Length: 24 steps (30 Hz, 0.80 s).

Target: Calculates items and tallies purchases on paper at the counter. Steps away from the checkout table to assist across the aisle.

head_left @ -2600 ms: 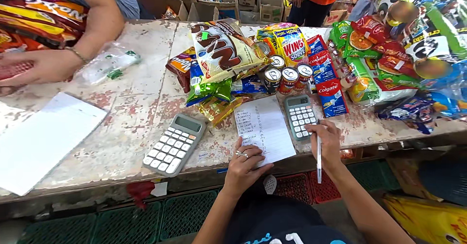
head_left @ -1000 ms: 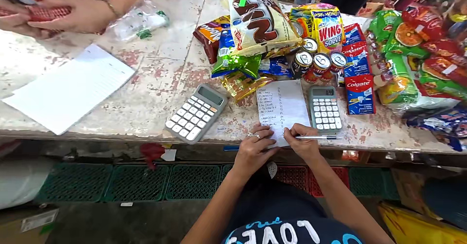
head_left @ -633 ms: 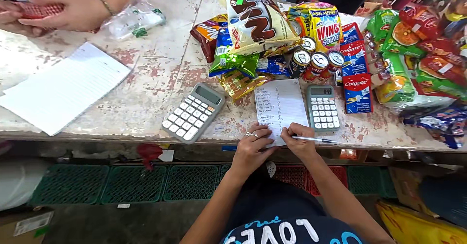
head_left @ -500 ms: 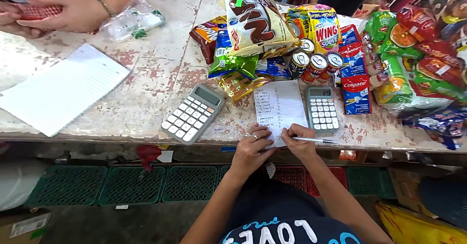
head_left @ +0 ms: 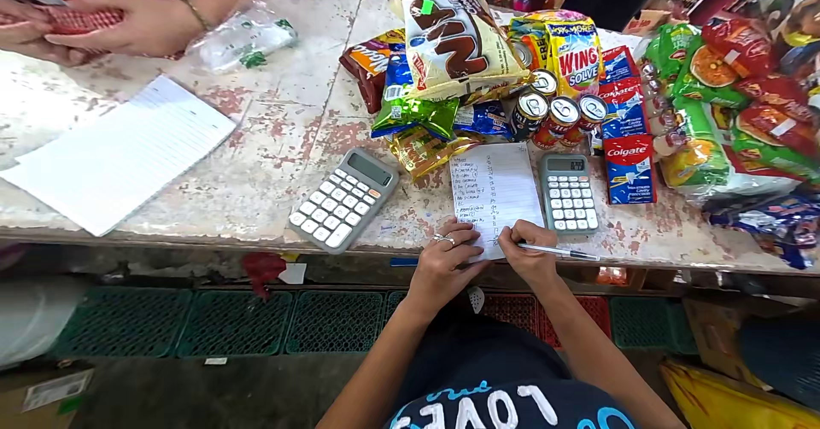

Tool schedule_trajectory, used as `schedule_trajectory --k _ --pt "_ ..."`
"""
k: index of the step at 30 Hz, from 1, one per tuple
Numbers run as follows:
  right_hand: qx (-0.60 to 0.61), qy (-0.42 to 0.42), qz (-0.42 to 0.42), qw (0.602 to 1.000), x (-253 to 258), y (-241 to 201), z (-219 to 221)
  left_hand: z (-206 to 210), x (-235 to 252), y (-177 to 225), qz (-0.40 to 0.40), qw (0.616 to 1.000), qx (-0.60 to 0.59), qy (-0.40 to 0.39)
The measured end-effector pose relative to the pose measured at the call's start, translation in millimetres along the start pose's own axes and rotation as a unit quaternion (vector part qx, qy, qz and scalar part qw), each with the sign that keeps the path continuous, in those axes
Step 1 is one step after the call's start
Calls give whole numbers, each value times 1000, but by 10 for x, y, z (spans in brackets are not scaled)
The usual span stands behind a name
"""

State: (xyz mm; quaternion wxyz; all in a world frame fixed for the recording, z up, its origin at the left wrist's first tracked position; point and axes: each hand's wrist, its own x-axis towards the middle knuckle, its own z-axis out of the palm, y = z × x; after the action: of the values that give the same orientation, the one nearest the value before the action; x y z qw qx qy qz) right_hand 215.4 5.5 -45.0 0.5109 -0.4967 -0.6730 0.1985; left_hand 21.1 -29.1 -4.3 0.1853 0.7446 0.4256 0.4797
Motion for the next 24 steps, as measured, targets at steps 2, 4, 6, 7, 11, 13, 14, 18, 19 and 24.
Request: schedule_trajectory --k 2,4,6,7,11,13,14,18,19,24 --pt "1 -1 0 1000 18 -9 -10 -1 9 -2 2 1000 -1 0" --pt "2 -4 6 1000 16 -17 -27 2 -2 -6 5 1000 2 -1" --pt "13 -6 13 1000 26 -23 -39 -4 0 -7 4 1000 1 -3" --pt "15 0 11 1000 35 -34 -40 -7 6 -7 4 1000 -1 -4" --pt "9 19 6 1000 33 -27 -35 -2 3 -11 10 1000 -8 -1" --pt "4 39 -1 999 49 -29 -22 -7 20 -7 12 1000 -9 2" --pt "-7 41 -3 999 48 -28 -15 -5 23 -6 12 1000 -10 3" --pt "-14 29 -9 999 10 21 -15 -3 20 -2 8 1000 -8 1" --pt "-8 28 -11 1000 12 24 -18 -3 24 -2 10 1000 -8 2" --pt "-7 50 -19 999 1 51 -22 -3 34 7 16 1000 -6 3"
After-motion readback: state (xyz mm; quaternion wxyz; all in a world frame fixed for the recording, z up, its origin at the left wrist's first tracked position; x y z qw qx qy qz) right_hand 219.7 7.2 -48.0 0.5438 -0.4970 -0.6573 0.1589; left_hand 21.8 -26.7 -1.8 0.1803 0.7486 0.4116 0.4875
